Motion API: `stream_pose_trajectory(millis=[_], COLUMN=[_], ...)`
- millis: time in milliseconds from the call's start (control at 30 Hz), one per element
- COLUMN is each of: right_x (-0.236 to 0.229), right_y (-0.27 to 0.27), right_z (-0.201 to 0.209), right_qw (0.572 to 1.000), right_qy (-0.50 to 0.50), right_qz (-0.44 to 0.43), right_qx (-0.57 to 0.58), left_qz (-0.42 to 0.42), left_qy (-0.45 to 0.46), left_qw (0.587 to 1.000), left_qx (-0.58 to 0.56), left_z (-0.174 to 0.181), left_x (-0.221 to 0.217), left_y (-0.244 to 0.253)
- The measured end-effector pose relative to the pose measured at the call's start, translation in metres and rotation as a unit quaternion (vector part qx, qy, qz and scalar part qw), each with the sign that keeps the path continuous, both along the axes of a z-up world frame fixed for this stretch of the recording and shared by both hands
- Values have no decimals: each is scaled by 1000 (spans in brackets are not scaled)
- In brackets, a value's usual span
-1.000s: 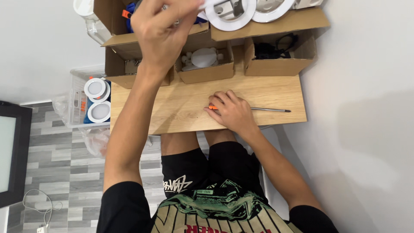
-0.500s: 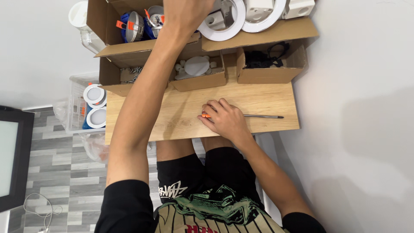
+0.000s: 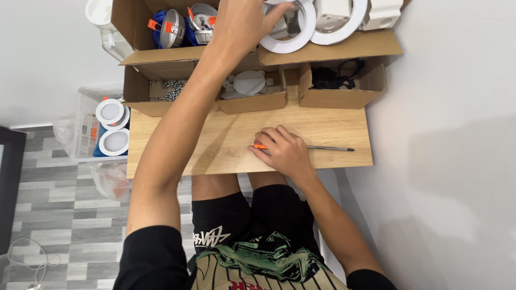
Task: The person assembles recessed LED light fixtures by attaching white plastic rings and translucent covers to the LED modules using a screwdriver. They handle multiple units one at a time, securing components and placing finished parts into boxes.
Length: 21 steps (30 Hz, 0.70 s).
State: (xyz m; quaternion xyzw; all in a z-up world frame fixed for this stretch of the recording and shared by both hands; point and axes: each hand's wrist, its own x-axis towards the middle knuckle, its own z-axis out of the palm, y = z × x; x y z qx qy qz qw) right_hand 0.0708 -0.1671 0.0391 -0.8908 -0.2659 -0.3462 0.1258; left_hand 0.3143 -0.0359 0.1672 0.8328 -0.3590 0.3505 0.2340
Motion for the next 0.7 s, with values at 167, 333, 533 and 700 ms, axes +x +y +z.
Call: stream_pose_trajectory(millis=[167, 333, 533, 700], right_x=[0, -2, 0, 7], right_y=[-5, -1, 4, 5], right_z=[2, 12, -2, -9], right_qw=[999, 999, 994, 987], right_qy=[-6, 9, 74, 115], right_qz=[42, 42, 58, 92], right_qx=[12, 13, 54, 56], left_qz=[-105, -152, -164, -94], left_qy=[44, 91, 233, 247], left_qw=[991, 981, 940, 931], left_qx=[-67, -79, -189, -252], left_z=[36, 28, -18, -73], left_x=[-74, -149, -226, -258], left_y=[36, 93, 166, 216])
